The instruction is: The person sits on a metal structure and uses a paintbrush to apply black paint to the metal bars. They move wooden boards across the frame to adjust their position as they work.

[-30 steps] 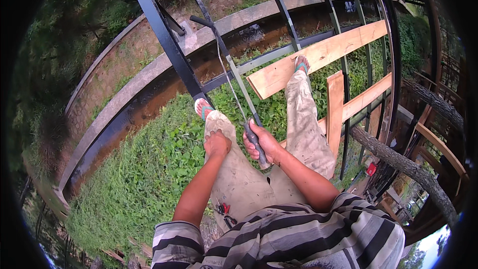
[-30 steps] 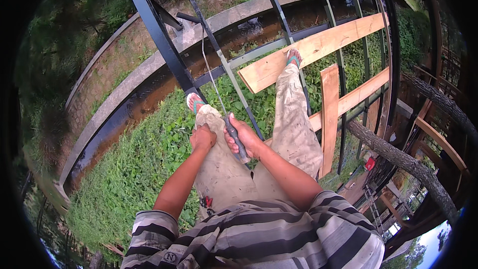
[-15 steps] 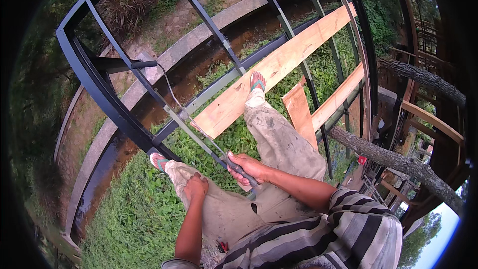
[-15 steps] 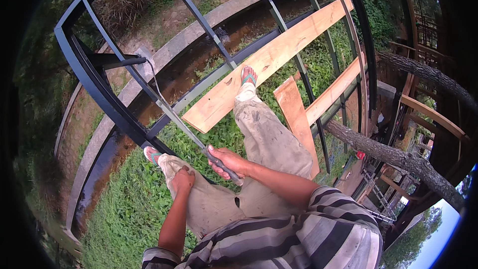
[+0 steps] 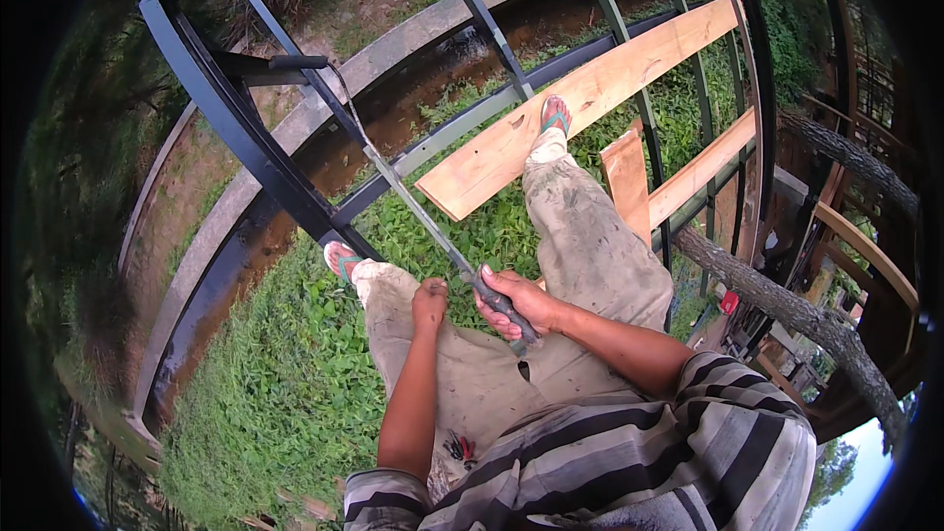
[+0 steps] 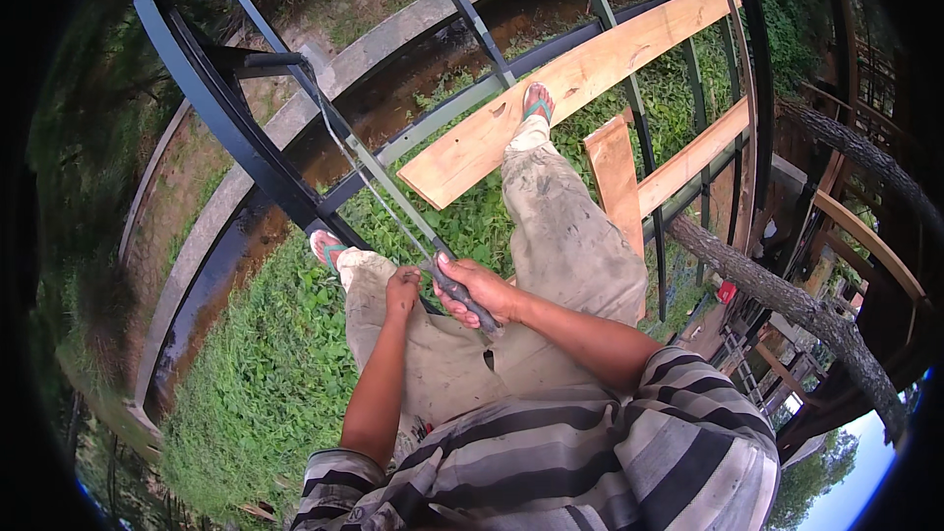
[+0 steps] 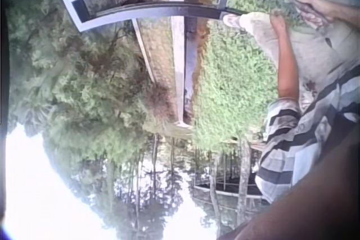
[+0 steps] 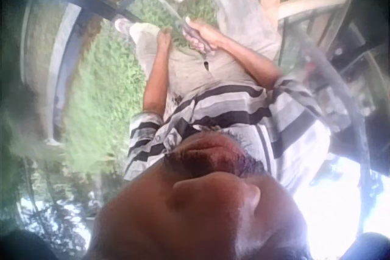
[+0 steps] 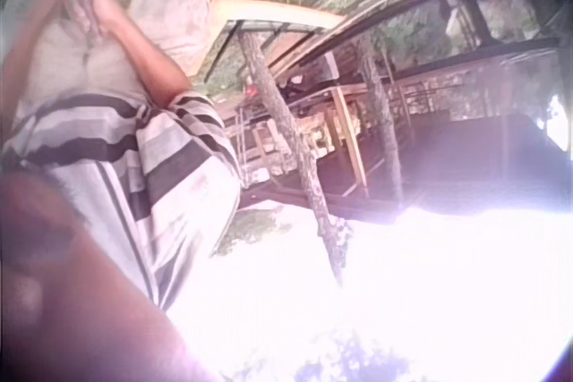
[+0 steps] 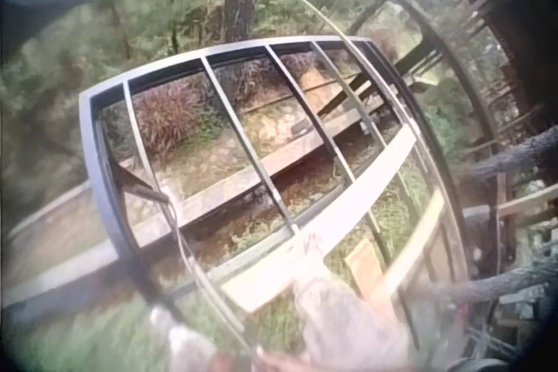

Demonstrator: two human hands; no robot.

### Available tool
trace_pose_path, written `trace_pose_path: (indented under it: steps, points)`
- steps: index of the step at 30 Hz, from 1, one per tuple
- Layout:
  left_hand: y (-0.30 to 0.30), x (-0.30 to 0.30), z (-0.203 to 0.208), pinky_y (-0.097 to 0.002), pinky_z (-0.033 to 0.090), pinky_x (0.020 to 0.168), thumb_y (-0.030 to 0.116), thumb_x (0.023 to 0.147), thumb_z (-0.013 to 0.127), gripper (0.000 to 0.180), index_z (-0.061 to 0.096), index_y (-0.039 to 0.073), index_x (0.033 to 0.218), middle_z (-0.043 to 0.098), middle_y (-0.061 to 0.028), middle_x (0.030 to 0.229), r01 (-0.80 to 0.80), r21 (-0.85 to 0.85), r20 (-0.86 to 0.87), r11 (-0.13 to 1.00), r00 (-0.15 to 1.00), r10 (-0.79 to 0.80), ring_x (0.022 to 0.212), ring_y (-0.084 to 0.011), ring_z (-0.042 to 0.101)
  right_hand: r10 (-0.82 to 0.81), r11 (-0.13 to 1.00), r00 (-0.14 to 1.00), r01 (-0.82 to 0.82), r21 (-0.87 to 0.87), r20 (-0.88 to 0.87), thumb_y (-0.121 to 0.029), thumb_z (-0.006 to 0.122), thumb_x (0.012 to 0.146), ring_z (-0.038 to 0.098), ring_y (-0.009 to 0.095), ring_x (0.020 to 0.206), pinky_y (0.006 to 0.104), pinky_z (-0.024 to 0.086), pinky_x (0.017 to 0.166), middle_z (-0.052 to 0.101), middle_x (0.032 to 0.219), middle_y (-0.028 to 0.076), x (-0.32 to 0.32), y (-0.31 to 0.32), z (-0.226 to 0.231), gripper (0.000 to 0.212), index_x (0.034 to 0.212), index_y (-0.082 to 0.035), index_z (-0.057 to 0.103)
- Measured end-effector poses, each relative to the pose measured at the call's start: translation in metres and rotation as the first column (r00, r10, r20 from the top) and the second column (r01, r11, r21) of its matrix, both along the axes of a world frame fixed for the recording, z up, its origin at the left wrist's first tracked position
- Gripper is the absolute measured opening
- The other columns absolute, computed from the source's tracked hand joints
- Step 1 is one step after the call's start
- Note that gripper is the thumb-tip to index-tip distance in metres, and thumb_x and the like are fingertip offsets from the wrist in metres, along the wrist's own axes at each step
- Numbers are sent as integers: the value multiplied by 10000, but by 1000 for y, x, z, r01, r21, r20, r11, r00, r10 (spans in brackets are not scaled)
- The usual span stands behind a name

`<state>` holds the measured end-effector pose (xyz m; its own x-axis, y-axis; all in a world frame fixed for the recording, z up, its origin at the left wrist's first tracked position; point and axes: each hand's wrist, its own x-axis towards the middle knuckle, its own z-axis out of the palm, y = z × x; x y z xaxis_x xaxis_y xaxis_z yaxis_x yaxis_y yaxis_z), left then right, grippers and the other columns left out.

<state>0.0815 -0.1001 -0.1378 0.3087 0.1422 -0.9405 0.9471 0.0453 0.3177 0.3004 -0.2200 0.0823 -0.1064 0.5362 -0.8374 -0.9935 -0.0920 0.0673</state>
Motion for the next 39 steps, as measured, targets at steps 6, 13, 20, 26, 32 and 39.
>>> trace_pose_path:
  steps: [6,13,20,26,32,39]
  points:
    - [81,8,7,-356,542,740,188,910,635,233,730,59,1080,753,-129,864,-170,73,130,983,979,159,778,-230,709,18,998,996,-23,53,82,-581,378,1083,414,125,367,277,382,332,462,571,45,-69,83,7,578,957,-42,542]
    - [88,22,-16,-367,544,739,204,894,647,254,726,55,1083,745,-133,831,-239,-53,143,970,959,244,763,-233,713,-131,973,988,112,204,81,-555,339,1097,401,130,369,276,368,338,443,578,53,-112,139,35,545,1011,-51,527]
    - [61,47,-31,-297,504,617,206,965,645,242,666,43,1142,720,-80,928,-210,-140,147,968,962,230,725,-143,664,-200,952,972,162,259,125,-546,366,1093,413,139,389,278,383,355,453,593,69,-92,64,-3,543,1022,-29,518]
    - [-4,59,-167,-360,510,753,301,915,757,389,604,97,1209,665,-15,991,-395,-230,-155,889,917,368,816,-128,607,-306,951,919,281,130,249,-566,384,1080,414,159,390,305,375,353,443,594,83,-56,-45,-62,550,1024,-32,500]
    - [-78,89,-310,-436,511,945,254,877,834,543,573,32,1298,711,-123,1203,-608,-44,-145,793,789,597,1088,-221,662,-257,936,869,333,-115,423,-607,366,1070,384,160,348,307,347,324,407,560,69,-31,-152,-129,552,1024,-63,448]
    - [-103,101,-298,-357,558,846,74,920,771,307,632,-10,1180,743,-144,1123,-745,-197,-4,637,651,759,959,-213,706,-320,885,888,404,-231,330,-613,310,1079,341,138,359,296,312,333,395,578,50,-28,-165,-143,556,1023,-79,457]
